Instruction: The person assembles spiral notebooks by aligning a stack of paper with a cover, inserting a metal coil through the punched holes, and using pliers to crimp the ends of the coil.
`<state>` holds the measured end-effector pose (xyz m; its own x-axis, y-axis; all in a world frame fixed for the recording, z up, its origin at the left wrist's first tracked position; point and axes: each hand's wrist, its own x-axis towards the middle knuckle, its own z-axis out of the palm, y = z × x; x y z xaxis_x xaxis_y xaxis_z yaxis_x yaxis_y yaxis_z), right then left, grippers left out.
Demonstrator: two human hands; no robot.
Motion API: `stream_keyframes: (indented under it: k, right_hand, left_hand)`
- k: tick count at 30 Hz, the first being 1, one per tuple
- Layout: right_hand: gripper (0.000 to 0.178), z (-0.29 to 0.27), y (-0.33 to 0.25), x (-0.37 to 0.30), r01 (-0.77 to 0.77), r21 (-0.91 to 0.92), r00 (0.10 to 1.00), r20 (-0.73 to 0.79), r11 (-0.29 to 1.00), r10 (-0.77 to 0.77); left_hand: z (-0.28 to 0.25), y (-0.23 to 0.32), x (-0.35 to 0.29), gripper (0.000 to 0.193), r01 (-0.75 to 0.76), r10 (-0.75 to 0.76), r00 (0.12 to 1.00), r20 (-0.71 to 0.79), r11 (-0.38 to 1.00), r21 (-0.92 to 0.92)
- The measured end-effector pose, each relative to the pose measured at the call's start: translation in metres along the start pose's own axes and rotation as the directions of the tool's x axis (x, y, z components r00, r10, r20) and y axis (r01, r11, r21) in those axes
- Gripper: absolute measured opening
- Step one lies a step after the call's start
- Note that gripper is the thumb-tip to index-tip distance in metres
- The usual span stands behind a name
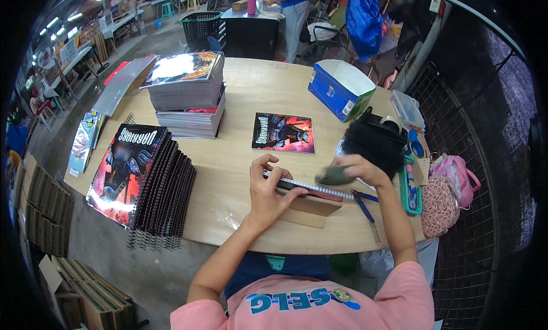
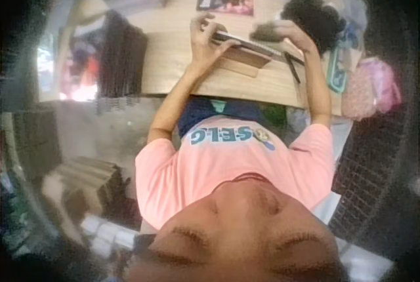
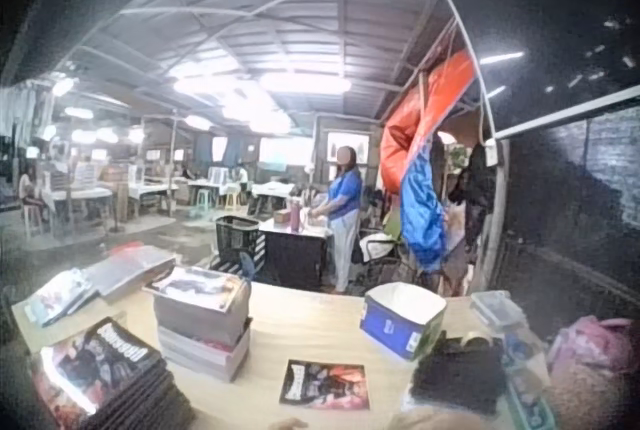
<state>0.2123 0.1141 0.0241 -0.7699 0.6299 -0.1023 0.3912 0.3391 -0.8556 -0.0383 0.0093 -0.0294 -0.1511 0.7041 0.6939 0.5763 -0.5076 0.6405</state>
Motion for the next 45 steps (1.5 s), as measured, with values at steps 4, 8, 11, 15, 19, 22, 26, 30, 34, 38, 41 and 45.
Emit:
stream_keyframes:
  k: [4,8,11,15,19,22,26,30,34,38,41,45]
  right_hand:
    - [0.059,0.005,0.009,-0.002,0.160,0.152,0.987,0.005,0.975,-0.162]
    - [0.063,0.002,0.009,-0.004,0.018,-0.040,0.994,-0.107,0.999,-0.022]
    - [0.063,-0.001,-0.004,-0.008,0.177,-0.099,0.981,-0.063,0.979,-0.184]
    - [0.064,0.018,-0.006,-0.012,0.122,-0.042,0.991,-0.047,0.992,-0.124]
    - [0.064,0.035,0.010,-0.016,0.157,0.622,0.987,-0.123,0.767,-0.102]
    - [0.063,0.026,0.007,-0.006,-0.069,-0.149,0.995,-0.087,0.986,0.056]
    - [0.058,0.016,0.014,-0.007,0.209,0.481,0.977,-0.076,0.852,-0.197]
    - [0.057,0.023,-0.007,0.009,-0.044,-0.302,0.998,0.021,0.952,0.053]
    - [0.048,0.026,0.018,0.018,0.164,0.198,0.986,-0.033,0.966,-0.161]
    - [0.046,0.024,0.012,0.021,0.057,-0.041,0.997,-0.041,0.998,-0.058]
    - [0.052,0.030,0.010,0.022,0.059,0.362,0.990,0.095,0.930,-0.100]
    - [0.046,0.031,0.013,0.033,0.105,-0.207,0.992,-0.043,0.973,-0.116]
  left_hand:
    - [0.000,0.000,-0.002,0.041,0.006,-0.006,1.000,0.015,1.000,-0.017]
    - [0.000,0.001,0.000,0.041,0.023,-0.023,1.000,0.015,1.000,-0.019]
    - [0.001,0.002,0.003,0.041,0.009,-0.009,1.000,0.009,1.000,0.000]
    - [-0.001,0.002,0.001,0.041,0.009,-0.009,1.000,0.021,1.000,0.006]
    - [0.000,0.001,-0.002,0.042,0.048,-0.047,0.998,0.035,0.999,-0.010]
    - [0.000,-0.001,0.000,0.043,0.043,-0.042,0.998,0.042,0.999,-0.027]
    - [0.002,0.004,0.003,0.042,0.003,-0.003,0.999,0.052,1.000,0.011]
    - [-0.003,0.004,-0.001,0.040,0.028,-0.027,0.998,0.065,1.000,-0.009]
    - [-0.009,0.004,0.001,0.037,0.067,-0.063,0.995,0.081,0.997,-0.046]
    - [-0.007,0.005,0.006,0.036,0.057,-0.049,0.990,0.130,0.997,-0.056]
    - [-0.010,0.000,-0.001,0.038,0.054,-0.045,0.988,0.147,0.997,-0.058]
    - [-0.027,0.005,0.008,0.031,0.190,-0.170,0.978,0.119,0.965,-0.179]
